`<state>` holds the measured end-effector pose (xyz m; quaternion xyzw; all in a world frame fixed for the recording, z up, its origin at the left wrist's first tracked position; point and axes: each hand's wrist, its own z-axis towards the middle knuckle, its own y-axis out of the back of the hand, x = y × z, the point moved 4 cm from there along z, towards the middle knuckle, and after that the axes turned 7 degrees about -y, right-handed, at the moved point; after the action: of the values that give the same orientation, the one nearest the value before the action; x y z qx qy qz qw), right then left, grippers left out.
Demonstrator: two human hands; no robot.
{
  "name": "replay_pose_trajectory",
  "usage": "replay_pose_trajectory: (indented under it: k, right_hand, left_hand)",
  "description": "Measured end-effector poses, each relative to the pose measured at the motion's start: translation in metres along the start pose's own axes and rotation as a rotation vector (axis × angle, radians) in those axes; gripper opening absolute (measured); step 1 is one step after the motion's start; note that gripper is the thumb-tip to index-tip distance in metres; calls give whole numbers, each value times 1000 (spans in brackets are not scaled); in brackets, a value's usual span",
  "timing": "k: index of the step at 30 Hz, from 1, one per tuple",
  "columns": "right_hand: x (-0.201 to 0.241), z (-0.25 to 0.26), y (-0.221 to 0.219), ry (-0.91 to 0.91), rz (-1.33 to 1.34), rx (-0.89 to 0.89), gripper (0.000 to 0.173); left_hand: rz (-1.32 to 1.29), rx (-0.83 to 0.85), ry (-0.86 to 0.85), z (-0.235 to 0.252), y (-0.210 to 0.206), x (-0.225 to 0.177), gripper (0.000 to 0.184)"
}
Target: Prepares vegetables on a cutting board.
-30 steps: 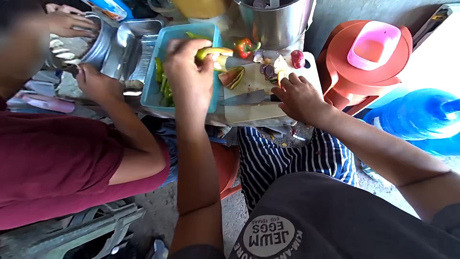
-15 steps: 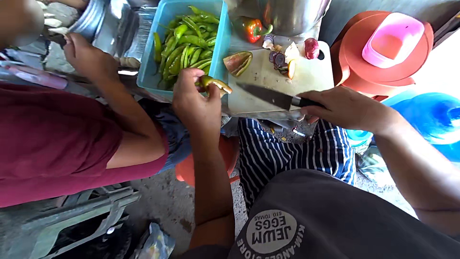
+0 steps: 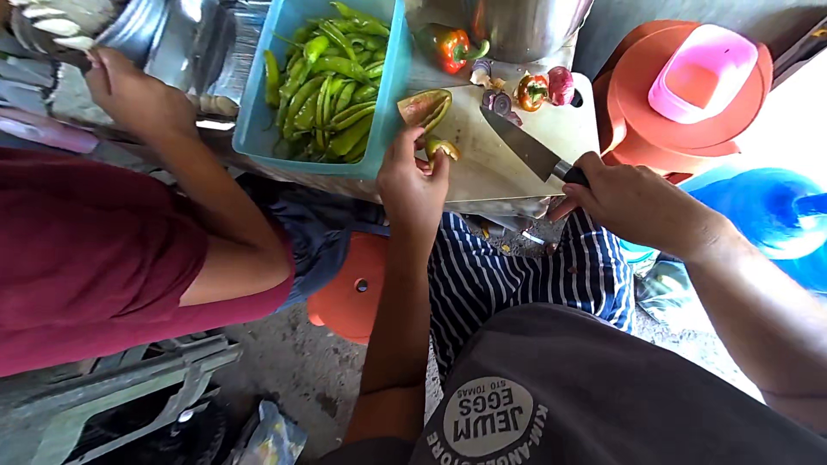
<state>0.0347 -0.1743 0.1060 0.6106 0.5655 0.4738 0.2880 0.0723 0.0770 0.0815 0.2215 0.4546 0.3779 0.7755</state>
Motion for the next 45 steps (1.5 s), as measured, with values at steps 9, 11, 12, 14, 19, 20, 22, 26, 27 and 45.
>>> replay_pose_trajectory:
  k: [9, 11, 12, 14, 19, 20, 22, 26, 27, 45]
  right_hand:
    - [50, -18, -14, 293, 85, -369, 54]
    - [56, -19, -16, 322, 44, -403, 52]
    - [57, -20, -16, 327, 26, -418, 52]
    - [58, -20, -18, 311, -19, -421, 52]
    - [54, -21, -14, 316, -18, -370, 51]
    - [55, -22, -14, 318, -16, -378, 51]
    - [57, -23, -14, 319, -34, -402, 51]
    - [58, -22, -14, 301, -69, -385, 53]
    - [57, -22, -14, 303, -66, -377, 53]
    - [45, 4, -2, 238, -89, 198, 55]
  left_hand:
    - [84, 114, 96, -8, 1, -16, 22]
    - [124, 154, 126, -6, 2, -19, 22]
    - [141, 169, 139, -5, 2, -20, 22]
    - [168, 191, 155, -3, 3, -22, 23]
    - [193, 229, 179, -5, 4, -26, 24]
    - [199, 235, 179, -4, 4, -27, 24]
    - [208, 240, 183, -4, 3, -28, 24]
    - [218, 240, 196, -3, 4, -28, 24]
    - [219, 248, 201, -3, 4, -29, 24]
    - [171, 275, 214, -4, 4, -15, 30]
